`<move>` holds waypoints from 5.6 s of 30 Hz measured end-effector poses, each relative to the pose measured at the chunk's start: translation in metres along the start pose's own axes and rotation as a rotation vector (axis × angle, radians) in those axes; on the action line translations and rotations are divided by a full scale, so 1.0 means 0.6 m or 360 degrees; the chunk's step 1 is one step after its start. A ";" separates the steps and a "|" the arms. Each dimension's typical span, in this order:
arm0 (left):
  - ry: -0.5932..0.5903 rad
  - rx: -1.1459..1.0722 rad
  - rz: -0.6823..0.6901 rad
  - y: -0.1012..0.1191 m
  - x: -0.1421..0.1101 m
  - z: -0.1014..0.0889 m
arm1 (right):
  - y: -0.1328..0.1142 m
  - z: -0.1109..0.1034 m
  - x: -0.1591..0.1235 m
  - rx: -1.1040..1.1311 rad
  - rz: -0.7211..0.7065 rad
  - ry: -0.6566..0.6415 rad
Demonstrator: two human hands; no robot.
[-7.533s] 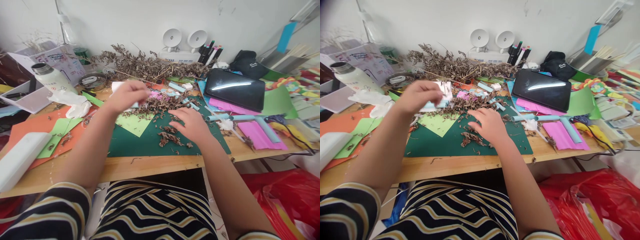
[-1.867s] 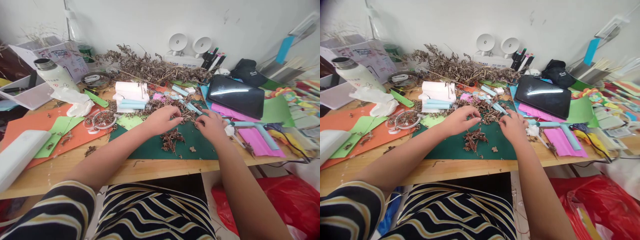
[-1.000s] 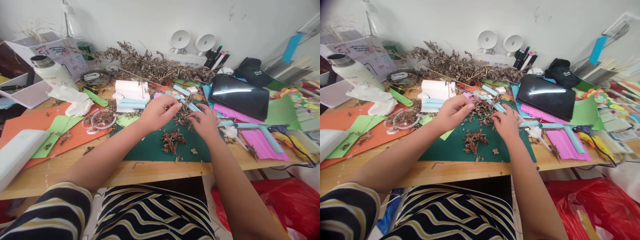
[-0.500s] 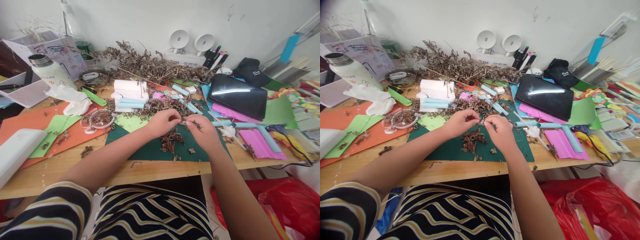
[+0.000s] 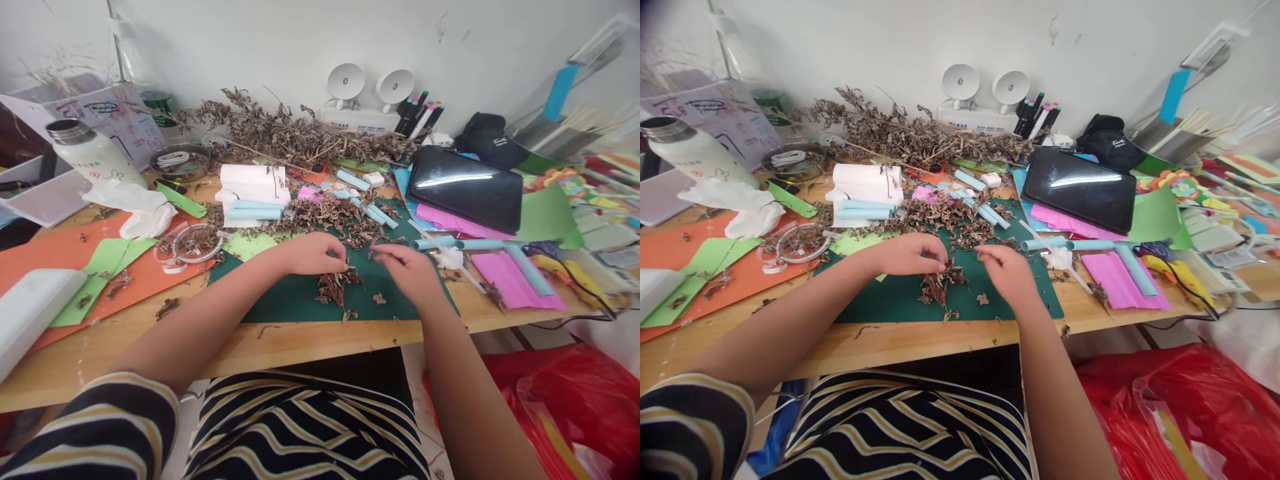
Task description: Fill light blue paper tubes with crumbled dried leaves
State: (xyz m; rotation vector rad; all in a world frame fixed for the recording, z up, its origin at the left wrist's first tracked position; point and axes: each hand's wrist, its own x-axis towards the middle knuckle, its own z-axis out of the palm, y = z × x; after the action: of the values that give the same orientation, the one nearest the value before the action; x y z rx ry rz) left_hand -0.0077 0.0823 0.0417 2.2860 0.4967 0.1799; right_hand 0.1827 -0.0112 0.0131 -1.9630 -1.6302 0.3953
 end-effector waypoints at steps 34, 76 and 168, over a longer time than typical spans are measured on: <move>0.0597 -0.0009 0.0130 0.002 0.007 0.021 | -0.038 0.004 -0.004 -0.0294 -0.0407 0.0285; 0.1169 0.0048 0.0398 -0.012 -0.003 0.015 | 0.054 -0.051 0.055 -0.1040 0.0131 -0.0066; 0.0371 0.0102 0.0164 0.044 -0.002 0.019 | -0.078 -0.005 -0.021 0.0123 -0.0618 0.0712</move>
State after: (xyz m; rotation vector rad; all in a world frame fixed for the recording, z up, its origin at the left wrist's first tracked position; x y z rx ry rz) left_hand 0.0023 0.0579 0.0533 2.3678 0.5096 0.4920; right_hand 0.1438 -0.0185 0.0412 -1.4914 -1.6127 -0.1235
